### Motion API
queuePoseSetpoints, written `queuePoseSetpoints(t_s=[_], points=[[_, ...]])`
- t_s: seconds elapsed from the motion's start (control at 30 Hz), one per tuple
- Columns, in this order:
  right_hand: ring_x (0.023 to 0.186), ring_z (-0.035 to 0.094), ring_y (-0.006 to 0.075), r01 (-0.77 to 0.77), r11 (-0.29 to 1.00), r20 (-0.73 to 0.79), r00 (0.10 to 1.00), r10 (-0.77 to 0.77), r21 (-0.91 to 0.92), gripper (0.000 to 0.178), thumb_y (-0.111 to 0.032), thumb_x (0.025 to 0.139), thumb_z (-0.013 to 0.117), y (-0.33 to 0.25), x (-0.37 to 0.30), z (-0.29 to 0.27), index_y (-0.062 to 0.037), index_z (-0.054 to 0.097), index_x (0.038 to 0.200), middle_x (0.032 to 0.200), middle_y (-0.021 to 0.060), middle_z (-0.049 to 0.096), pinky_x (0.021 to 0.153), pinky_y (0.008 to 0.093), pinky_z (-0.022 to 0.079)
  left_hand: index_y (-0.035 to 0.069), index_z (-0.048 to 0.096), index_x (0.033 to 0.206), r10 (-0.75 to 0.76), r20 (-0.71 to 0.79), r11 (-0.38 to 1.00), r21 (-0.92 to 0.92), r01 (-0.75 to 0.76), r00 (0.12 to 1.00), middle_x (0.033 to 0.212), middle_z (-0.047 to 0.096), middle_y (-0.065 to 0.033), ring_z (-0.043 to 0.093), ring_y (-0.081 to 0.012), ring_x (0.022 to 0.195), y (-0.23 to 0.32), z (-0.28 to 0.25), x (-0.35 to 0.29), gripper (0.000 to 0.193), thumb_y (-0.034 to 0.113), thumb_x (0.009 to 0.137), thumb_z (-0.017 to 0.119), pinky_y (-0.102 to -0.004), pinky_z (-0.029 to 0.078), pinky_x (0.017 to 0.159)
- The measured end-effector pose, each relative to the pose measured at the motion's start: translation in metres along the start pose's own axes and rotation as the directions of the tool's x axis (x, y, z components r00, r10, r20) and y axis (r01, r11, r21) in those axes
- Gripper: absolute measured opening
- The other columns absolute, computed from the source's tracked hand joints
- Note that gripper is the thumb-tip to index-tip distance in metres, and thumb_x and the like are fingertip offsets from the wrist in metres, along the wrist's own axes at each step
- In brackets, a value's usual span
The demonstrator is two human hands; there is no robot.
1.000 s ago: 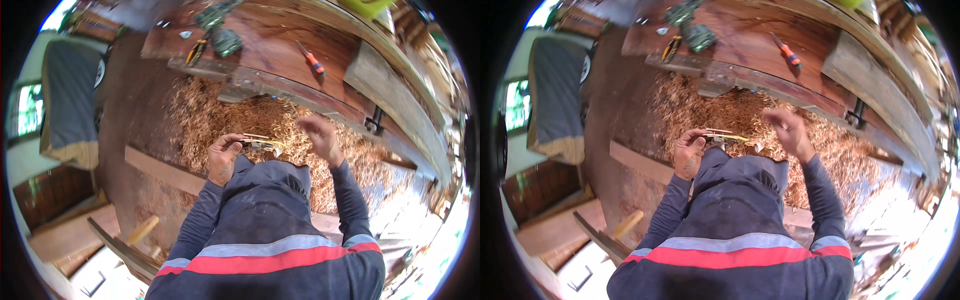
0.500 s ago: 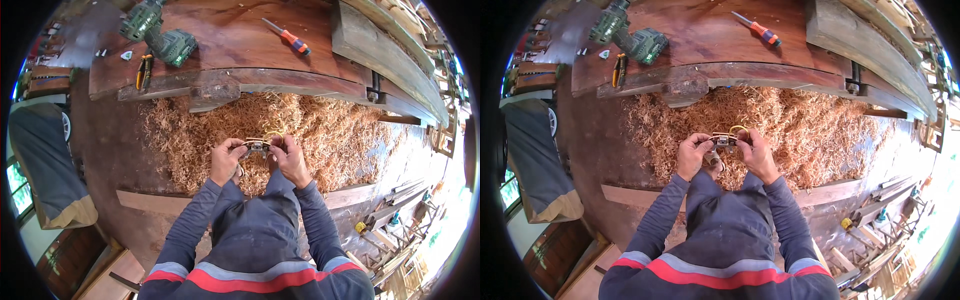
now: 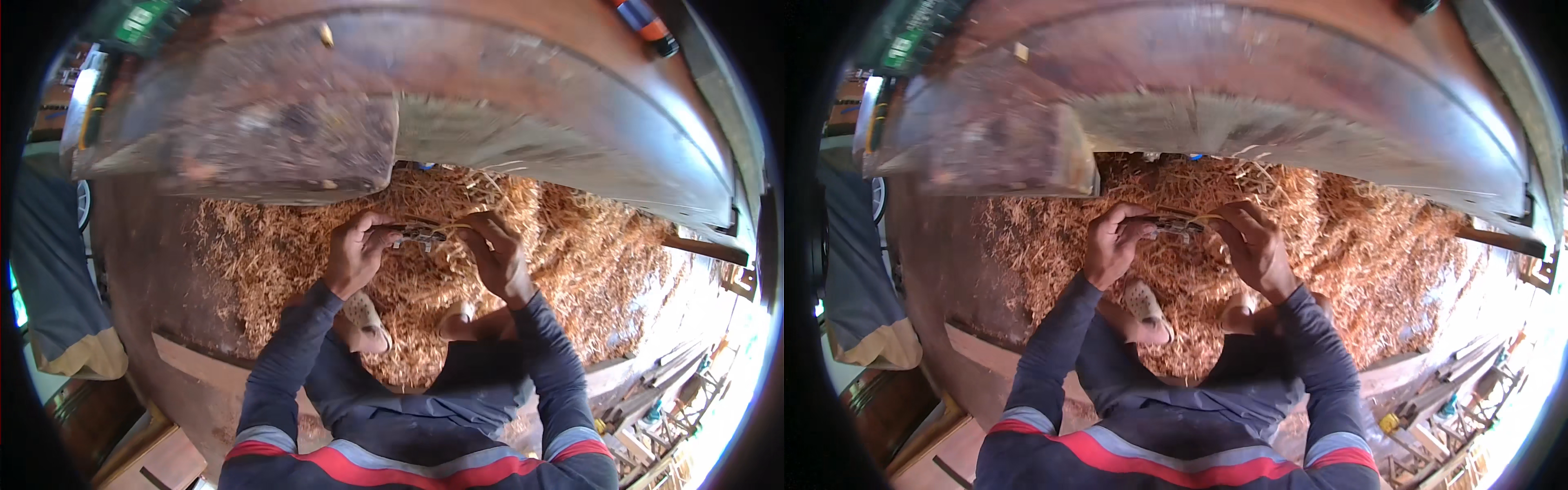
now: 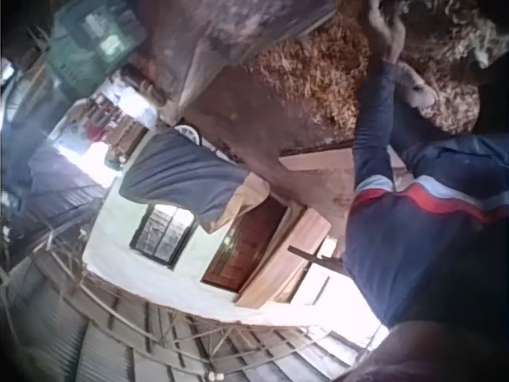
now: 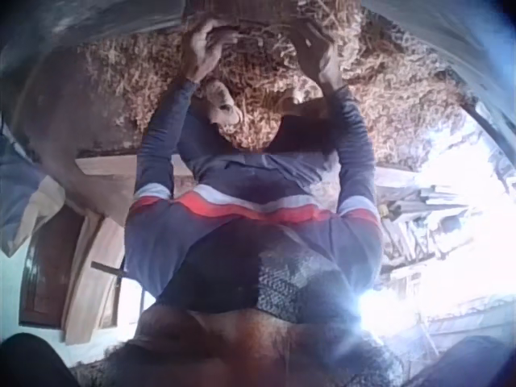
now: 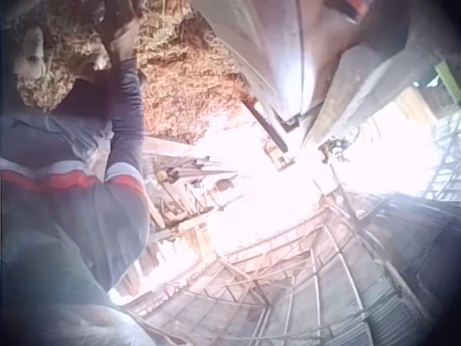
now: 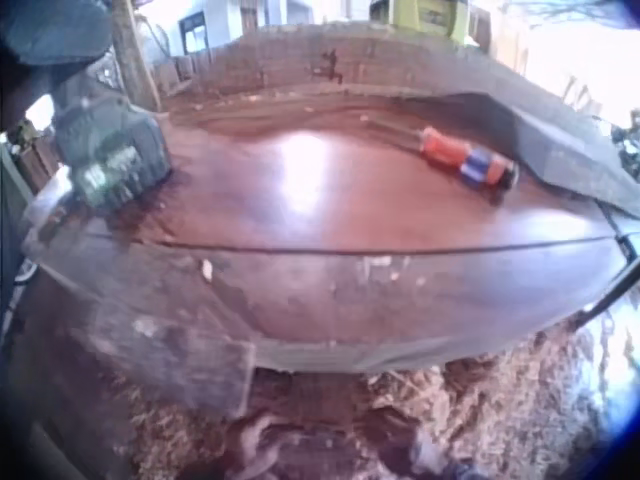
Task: The person assembles a switch component using a screwdriver, then installs it onto the underside of a wooden machine by hand and with the screwdriver.
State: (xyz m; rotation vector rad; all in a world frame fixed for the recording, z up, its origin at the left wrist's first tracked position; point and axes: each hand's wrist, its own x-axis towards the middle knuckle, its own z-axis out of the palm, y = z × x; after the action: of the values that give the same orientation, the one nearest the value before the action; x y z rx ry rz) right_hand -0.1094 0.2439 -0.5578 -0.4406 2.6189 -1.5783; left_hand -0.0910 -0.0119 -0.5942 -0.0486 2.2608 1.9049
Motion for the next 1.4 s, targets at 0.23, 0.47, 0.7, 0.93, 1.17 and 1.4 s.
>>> queuePoseSetpoints(t_s=[0.23, 0.47, 0.7, 0.93, 1.17, 1.4], points=[[0.079, 0.067, 0.0227, 0.368, 0.920, 0.137, 0.926, -0.351, -0.131, 0.029, 0.000, 0.086, 0.070, 0.059, 0.033, 0.012, 0.0015, 0.068, 0.115, 0.089, 0.0157, 0.070, 0.071, 0.0338, 0.053, -0.002, 0.053, 0.124, 0.636, -0.027, 0.700, 0.440, -0.562, 0.771, 0.104, 0.063, -0.0088, 0.061, -0.0155, 0.094, -0.126, 0.008, 0.049, 0.026, -0.002, 0.098, 0.052, -0.0303, 0.053, 0.081], [0.067, 0.068, 0.0190, 0.327, 0.944, 0.138, 0.938, -0.318, -0.048, 0.016, -0.011, 0.090, 0.071, 0.071, 0.042, 0.031, 0.0018, 0.073, 0.099, 0.079, 0.0135, 0.071, 0.059, 0.0327, 0.053, 0.000, 0.056, 0.110, 0.559, -0.232, 0.826, 0.071, -0.559, 0.796, 0.100, 0.058, -0.0069, 0.057, -0.0112, 0.084, -0.129, 0.021, 0.059, 0.012, 0.003, 0.099, 0.054, -0.0262, 0.050, 0.075], [0.070, 0.067, 0.0184, 0.248, 0.969, 0.176, 0.953, -0.246, 0.012, 0.017, -0.012, 0.092, 0.069, 0.057, 0.047, 0.031, 0.0003, 0.071, 0.103, 0.082, 0.0131, 0.071, 0.063, 0.0332, 0.051, -0.002, 0.058, 0.112, 0.509, -0.245, 0.849, -0.017, -0.528, 0.825, 0.103, 0.059, -0.0059, 0.057, -0.0112, 0.089, -0.118, 0.010, 0.049, 0.016, 0.004, 0.098, 0.058, -0.0258, 0.049, 0.079], [0.075, 0.068, 0.0308, 0.609, 0.751, 0.147, 0.792, -0.592, -0.256, 0.020, -0.014, 0.089, 0.069, 0.054, 0.061, 0.047, 0.0005, 0.070, 0.103, 0.091, 0.0163, 0.071, 0.071, 0.0405, 0.057, -0.001, 0.058, 0.116, 0.536, -0.337, 0.828, 0.031, -0.559, 0.775, 0.102, 0.061, -0.0035, 0.057, -0.0089, 0.091, -0.124, 0.014, 0.058, 0.018, 0.008, 0.101, 0.055, -0.0245, 0.049, 0.082], [0.072, 0.069, 0.0332, 0.636, 0.632, 0.058, 0.724, -0.688, -0.442, 0.013, -0.010, 0.088, 0.065, 0.039, 0.094, 0.056, -0.0039, 0.072, 0.097, 0.084, 0.0178, 0.070, 0.064, 0.0399, 0.057, -0.003, 0.047, 0.130, 0.656, -0.459, 0.749, 0.304, -0.588, 0.599, 0.120, 0.060, -0.0126, 0.059, -0.0197, 0.105, -0.126, 0.022, 0.102, 0.029, 0.008, 0.103, 0.049, -0.0318, 0.046, 0.093], [0.071, 0.069, 0.0340, 0.579, 0.674, -0.047, 0.742, -0.669, -0.458, 0.014, -0.011, 0.086, 0.066, 0.054, 0.108, 0.086, -0.0069, 0.074, 0.096, 0.085, 0.0172, 0.071, 0.065, 0.0409, 0.057, 0.002, 0.041, 0.138, 0.528, -0.487, 0.846, 0.370, -0.383, 0.696, 0.133, 0.050, -0.0207, 0.051, -0.0318, 0.120, -0.175, 0.003, 0.105, 0.038, 0.023, 0.107, 0.041, -0.0407, 0.039, 0.104]])
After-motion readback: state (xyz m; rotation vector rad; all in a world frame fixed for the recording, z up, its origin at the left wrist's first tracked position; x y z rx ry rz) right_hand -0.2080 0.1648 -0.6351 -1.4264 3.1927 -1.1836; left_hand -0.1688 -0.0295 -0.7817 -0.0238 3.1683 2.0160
